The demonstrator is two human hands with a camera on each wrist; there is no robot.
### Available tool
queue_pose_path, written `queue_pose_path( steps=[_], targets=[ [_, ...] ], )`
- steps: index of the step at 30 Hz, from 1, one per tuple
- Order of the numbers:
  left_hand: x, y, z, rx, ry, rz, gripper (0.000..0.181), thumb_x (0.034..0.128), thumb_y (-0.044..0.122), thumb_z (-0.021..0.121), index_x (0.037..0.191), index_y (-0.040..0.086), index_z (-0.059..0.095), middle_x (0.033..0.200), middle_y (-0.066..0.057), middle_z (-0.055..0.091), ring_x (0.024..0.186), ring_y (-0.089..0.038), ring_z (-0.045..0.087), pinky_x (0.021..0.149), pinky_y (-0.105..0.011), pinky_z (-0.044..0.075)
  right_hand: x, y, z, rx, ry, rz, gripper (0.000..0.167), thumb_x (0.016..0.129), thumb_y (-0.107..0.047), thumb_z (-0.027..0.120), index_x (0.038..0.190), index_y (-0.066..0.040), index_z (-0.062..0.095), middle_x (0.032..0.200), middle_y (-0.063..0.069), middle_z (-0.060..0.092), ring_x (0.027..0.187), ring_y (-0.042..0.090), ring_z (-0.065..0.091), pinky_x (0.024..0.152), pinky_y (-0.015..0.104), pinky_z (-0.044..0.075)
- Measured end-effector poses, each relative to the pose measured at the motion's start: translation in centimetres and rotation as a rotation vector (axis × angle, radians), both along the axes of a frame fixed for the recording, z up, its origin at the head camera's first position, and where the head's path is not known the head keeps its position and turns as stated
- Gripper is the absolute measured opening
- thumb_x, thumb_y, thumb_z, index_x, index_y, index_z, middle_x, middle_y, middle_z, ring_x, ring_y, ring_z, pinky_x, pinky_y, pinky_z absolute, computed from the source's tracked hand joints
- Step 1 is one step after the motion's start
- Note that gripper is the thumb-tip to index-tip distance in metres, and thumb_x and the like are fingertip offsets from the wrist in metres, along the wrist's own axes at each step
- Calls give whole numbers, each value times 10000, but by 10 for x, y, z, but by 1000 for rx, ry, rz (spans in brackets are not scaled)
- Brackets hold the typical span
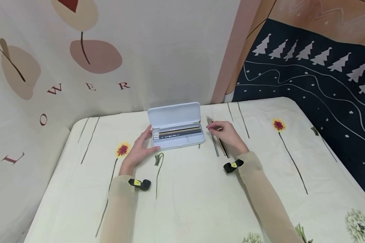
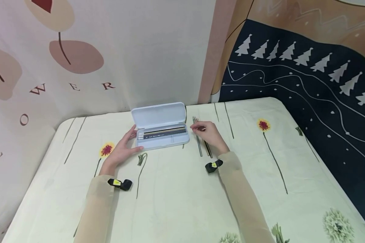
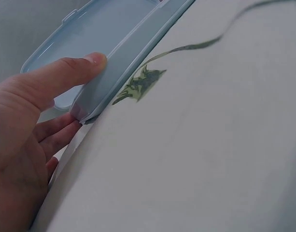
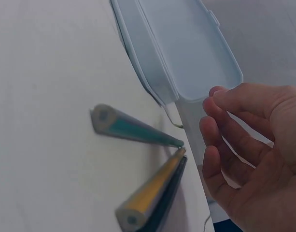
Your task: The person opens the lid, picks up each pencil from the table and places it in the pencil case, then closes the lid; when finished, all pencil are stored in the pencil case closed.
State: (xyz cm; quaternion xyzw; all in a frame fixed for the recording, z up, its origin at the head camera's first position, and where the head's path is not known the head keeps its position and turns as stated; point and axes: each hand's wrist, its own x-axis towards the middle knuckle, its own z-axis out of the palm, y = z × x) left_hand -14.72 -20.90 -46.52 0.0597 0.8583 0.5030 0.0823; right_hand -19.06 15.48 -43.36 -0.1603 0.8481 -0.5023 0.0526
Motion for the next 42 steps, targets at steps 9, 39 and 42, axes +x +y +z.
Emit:
queue_pose_path(
  steps=[9,39,42],
  targets=[
    [1,0,1,16,-7,0,992,805,221,795,1555,321,153,1520,-135,343,1437,-308,156,1126,-581,-1,2,14,2,23,9,-52,200,914,-15,636,1099,18,703,1112,138,676,970,258,607,847,381,494],
    [1,1,2,-12,6,-3,968,826,222,775,1560,290,147,1518,-134,346,1418,-303,222,1133,-570,32,19,33,-11,62,-98,-180,235,886,-8,612,1105,46,678,1028,189,675,947,303,607,842,378,474],
    [1,1,1,-12,8,-3,967,827,221,774,1560,292,147,1517,-132,348,1418,-300,221,1134,-566,32,19,32,-13,76,-121,-187,250,882,-26,603,1112,37,679,1017,173,669,928,284,600,816,358,474]
  ],
)
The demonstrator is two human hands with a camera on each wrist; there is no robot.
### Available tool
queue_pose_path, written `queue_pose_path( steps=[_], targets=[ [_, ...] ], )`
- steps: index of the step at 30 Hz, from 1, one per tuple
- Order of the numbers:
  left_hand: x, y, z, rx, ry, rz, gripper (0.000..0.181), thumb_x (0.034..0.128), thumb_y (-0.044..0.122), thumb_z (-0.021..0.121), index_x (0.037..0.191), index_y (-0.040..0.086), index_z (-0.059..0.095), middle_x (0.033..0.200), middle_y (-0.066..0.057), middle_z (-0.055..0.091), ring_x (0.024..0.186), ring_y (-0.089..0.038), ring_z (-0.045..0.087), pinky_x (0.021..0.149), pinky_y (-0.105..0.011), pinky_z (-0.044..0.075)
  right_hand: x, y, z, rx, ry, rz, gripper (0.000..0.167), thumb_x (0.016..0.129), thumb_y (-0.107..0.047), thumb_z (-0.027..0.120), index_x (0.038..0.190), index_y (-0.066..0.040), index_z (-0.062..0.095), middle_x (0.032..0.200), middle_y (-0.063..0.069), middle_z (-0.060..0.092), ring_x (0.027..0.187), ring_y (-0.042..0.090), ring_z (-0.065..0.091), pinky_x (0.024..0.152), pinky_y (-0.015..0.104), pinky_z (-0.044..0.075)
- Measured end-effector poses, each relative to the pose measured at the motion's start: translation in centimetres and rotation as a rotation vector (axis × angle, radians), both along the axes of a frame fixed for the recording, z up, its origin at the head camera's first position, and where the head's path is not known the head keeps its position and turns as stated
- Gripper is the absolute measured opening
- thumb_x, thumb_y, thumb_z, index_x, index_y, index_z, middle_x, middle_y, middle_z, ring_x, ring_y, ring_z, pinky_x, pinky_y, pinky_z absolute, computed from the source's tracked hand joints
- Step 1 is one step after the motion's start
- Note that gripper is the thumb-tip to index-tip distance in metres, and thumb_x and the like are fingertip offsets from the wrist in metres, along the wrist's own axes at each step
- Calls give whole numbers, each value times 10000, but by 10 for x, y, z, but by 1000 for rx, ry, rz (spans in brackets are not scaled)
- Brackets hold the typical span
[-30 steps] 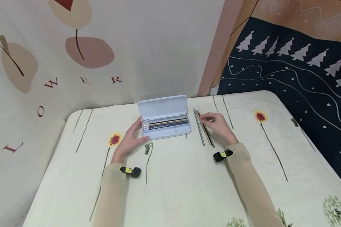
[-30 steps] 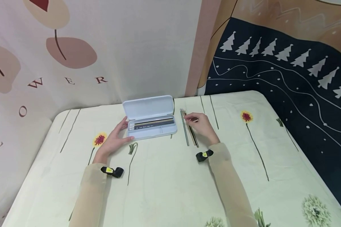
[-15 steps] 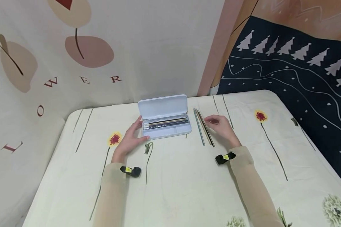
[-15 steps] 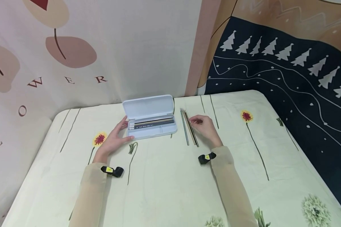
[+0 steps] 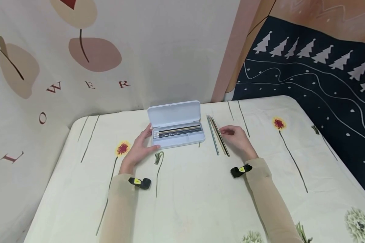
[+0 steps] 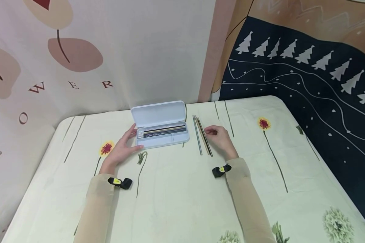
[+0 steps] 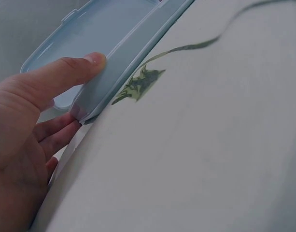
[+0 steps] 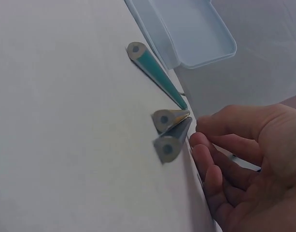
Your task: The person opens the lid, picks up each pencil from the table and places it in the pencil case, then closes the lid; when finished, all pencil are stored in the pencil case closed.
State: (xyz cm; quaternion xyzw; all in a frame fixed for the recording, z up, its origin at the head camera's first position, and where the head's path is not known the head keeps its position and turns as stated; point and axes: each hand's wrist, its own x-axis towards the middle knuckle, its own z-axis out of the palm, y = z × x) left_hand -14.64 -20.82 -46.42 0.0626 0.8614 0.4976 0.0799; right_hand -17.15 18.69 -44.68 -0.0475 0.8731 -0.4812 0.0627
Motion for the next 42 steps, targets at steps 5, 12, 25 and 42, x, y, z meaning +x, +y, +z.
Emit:
queue_pose_path(
  steps=[5,12,25,42],
  targets=[
    [0,-1,0,6,2,1,967,827,211,773,1559,295,148,1523,-124,339,1418,-296,224,1134,-566,32,-1,-2,-1,0,-14,-10,261,873,-29,599,1116,20,680,1018,161,661,910,272,592,792,350,464],
    [1,0,2,27,2,-8,975,825,193,777,1564,247,143,1529,-151,320,1421,-325,207,1132,-572,24,-3,-3,-5,43,-4,4,263,885,-54,646,1138,14,664,1038,158,656,893,257,581,758,331,455],
    [-2,1,0,-6,11,-4,989,824,203,778,1565,256,124,1529,-134,329,1419,-309,222,1137,-556,18,-2,-11,-4,144,-16,-19,299,864,-79,687,1144,12,635,956,132,604,808,243,502,691,325,405],
    [0,0,-1,10,-3,3,983,817,207,781,1561,283,142,1527,-128,331,1418,-306,220,1132,-569,18,-2,-6,-11,78,61,-84,211,863,-13,649,1065,40,672,883,135,643,777,238,561,678,306,447]
  ],
)
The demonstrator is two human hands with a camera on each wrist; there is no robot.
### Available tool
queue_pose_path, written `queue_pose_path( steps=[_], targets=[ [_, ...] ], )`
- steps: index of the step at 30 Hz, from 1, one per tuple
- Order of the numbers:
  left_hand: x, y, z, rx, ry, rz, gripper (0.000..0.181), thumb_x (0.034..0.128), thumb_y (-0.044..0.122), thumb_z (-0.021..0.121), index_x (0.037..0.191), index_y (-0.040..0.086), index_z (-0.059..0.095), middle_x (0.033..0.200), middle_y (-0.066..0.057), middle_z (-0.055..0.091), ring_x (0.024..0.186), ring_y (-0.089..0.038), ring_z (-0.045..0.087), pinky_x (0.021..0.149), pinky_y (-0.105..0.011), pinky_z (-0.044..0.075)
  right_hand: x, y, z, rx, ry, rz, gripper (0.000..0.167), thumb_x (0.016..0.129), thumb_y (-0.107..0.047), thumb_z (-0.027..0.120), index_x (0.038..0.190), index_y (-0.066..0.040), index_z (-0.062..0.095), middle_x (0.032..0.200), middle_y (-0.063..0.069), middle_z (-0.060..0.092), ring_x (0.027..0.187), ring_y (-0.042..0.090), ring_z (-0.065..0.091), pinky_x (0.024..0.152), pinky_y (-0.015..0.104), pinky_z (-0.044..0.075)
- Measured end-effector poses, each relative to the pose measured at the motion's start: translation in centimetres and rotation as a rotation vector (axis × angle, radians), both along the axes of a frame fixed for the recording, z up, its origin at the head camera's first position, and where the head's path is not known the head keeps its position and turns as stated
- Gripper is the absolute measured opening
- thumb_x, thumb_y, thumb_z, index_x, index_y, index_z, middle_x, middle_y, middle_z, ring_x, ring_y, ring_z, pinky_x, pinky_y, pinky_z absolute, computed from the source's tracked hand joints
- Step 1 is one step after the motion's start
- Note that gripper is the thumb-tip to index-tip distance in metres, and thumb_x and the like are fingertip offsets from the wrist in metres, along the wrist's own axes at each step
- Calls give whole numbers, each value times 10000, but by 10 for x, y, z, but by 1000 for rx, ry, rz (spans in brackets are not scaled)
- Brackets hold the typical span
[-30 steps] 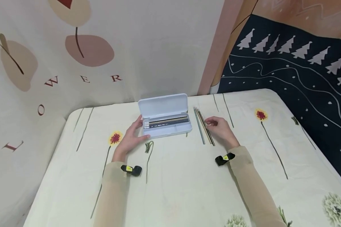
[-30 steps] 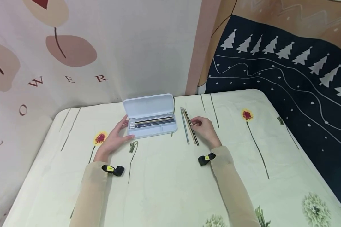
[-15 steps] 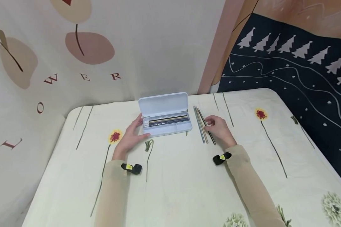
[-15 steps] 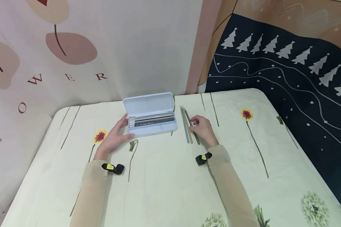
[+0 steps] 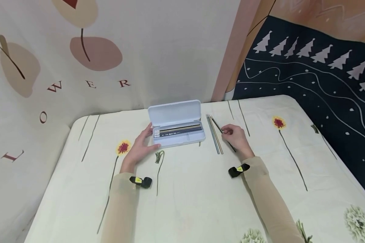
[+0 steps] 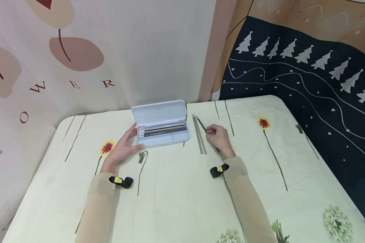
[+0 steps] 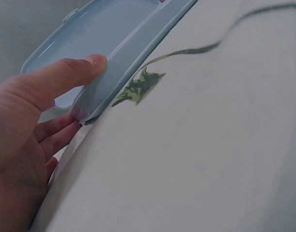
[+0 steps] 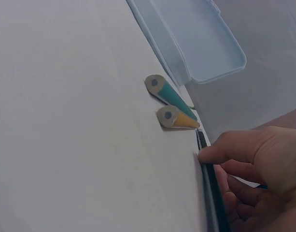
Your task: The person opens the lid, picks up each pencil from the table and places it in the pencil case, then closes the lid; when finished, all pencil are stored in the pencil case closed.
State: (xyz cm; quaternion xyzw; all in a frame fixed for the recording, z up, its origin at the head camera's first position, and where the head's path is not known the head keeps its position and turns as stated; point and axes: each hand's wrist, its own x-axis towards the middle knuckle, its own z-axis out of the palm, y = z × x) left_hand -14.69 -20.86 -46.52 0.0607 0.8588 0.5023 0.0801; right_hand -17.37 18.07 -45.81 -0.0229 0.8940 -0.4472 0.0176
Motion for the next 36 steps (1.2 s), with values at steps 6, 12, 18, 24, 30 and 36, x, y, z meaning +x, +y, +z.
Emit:
queue_pose_path(
  steps=[6,12,18,24,30,36],
  targets=[
    [0,0,-4,-4,-7,-2,984,816,219,785,1559,296,144,1523,-125,339,1418,-299,224,1133,-566,25,1,3,0,2,45,-25,197,861,-19,639,1044,34,686,894,144,650,797,246,567,672,295,446],
    [-1,0,-3,-8,0,-3,977,821,217,779,1560,291,145,1523,-127,338,1415,-303,232,1133,-567,25,2,6,1,-13,73,-26,192,855,-26,636,1031,27,692,908,150,658,835,267,580,732,316,441],
    [-1,1,-1,-22,-9,5,968,828,235,775,1557,312,142,1524,-118,340,1418,-290,225,1136,-559,23,3,10,4,-63,80,-12,187,854,-4,646,1029,45,691,918,166,654,850,274,586,758,327,455],
    [-1,1,0,-19,-15,8,974,825,234,777,1558,313,140,1521,-124,344,1420,-295,219,1134,-567,18,2,10,5,-81,80,5,184,860,8,647,1034,24,704,925,152,656,850,255,593,753,326,471],
    [-1,1,1,-8,-26,9,981,819,239,783,1556,323,142,1521,-123,345,1425,-295,203,1130,-576,14,3,8,6,-67,84,28,179,870,11,645,1033,-3,719,929,138,670,842,247,599,755,329,473],
    [-1,1,0,-4,-25,7,970,823,233,778,1557,315,148,1517,-126,350,1424,-291,207,1132,-571,16,4,6,8,-111,95,87,181,876,25,637,1040,10,714,940,153,673,839,255,599,767,353,480]
  ],
)
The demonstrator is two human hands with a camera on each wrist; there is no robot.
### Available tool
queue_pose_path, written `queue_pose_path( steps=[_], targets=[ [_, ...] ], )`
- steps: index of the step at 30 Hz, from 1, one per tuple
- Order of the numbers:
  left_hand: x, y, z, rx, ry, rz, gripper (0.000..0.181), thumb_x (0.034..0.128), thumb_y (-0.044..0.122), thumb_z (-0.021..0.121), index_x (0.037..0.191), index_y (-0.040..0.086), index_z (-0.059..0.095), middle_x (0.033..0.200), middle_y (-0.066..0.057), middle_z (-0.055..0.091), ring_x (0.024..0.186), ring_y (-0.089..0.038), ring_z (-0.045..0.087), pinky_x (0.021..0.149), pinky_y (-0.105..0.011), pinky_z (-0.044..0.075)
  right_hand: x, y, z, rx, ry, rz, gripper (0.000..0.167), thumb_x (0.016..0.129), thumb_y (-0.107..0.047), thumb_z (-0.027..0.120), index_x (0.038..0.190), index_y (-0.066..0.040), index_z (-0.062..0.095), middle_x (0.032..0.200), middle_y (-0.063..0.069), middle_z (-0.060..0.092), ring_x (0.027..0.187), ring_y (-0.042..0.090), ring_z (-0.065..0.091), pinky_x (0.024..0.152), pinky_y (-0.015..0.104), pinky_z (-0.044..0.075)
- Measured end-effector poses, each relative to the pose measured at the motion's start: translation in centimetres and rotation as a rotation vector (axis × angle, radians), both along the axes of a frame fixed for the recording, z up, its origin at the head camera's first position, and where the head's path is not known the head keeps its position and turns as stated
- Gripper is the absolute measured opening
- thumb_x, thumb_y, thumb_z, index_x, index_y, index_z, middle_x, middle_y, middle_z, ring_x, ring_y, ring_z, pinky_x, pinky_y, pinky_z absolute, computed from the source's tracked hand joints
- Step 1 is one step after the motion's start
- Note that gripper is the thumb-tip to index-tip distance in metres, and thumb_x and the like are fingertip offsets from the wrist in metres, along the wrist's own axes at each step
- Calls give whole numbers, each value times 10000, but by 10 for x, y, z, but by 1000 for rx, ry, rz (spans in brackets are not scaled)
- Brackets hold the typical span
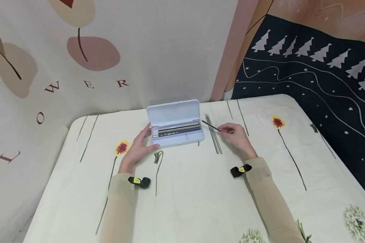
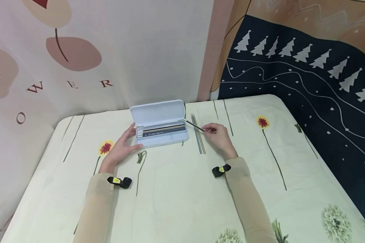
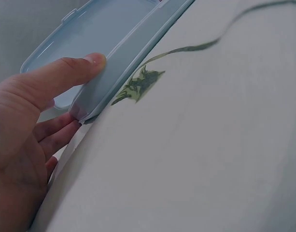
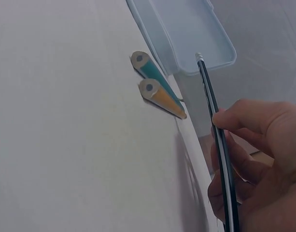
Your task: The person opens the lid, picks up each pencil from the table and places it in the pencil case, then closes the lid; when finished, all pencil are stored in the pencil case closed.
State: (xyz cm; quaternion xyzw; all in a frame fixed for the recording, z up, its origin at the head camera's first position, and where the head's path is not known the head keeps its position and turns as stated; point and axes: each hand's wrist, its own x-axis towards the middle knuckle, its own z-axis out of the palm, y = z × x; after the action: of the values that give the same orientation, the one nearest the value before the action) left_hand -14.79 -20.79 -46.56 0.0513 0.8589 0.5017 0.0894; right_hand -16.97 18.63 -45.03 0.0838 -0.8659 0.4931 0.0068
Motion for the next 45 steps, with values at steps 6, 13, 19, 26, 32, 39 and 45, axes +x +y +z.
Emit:
queue_pose_path(
  steps=[6,13,19,26,32,39,45],
  targets=[
    [0,-1,-1,11,13,-5,970,821,217,780,1557,308,155,1515,-129,350,1416,-290,230,1134,-564,16,0,-3,1,-17,-7,21,183,878,23,644,1047,6,714,957,148,669,845,250,594,770,349,484],
    [0,-1,-1,5,11,-6,975,821,223,782,1556,320,148,1518,-126,347,1417,-290,228,1132,-570,18,-2,-9,2,-30,-25,62,200,878,29,643,1060,2,718,1021,146,682,857,238,593,763,328,480],
    [-1,-1,0,-3,9,-6,979,818,233,785,1555,326,147,1518,-127,349,1426,-292,204,1132,-572,13,-6,-18,2,-53,-28,99,196,882,22,646,1064,15,717,1015,151,674,848,238,586,749,312,481],
    [-1,-1,-2,-8,6,-6,992,813,232,790,1553,332,138,1528,-124,332,1427,-302,201,1127,-583,9,-9,-28,5,-45,-18,144,200,884,18,638,1066,10,721,1026,140,678,847,237,589,738,290,482],
    [0,-1,-2,-19,16,1,985,817,250,784,1554,334,136,1527,-119,336,1422,-300,216,1127,-584,15,-15,-40,12,-35,2,165,204,888,18,632,1071,6,722,1037,127,683,859,230,580,759,315,483],
    [-1,-1,-3,-6,30,-7,986,820,225,781,1561,283,134,1524,-127,336,1411,-305,245,1133,-565,14,-23,-51,13,-24,12,205,209,890,17,625,1069,-8,731,988,104,668,857,225,566,770,326,483],
    [-1,-2,-2,-6,26,-10,986,818,224,782,1559,296,136,1531,-118,327,1415,-301,235,1131,-571,11,-31,-62,13,-45,34,247,195,890,20,628,1049,-3,737,988,104,672,865,219,574,754,317,484]
  ],
)
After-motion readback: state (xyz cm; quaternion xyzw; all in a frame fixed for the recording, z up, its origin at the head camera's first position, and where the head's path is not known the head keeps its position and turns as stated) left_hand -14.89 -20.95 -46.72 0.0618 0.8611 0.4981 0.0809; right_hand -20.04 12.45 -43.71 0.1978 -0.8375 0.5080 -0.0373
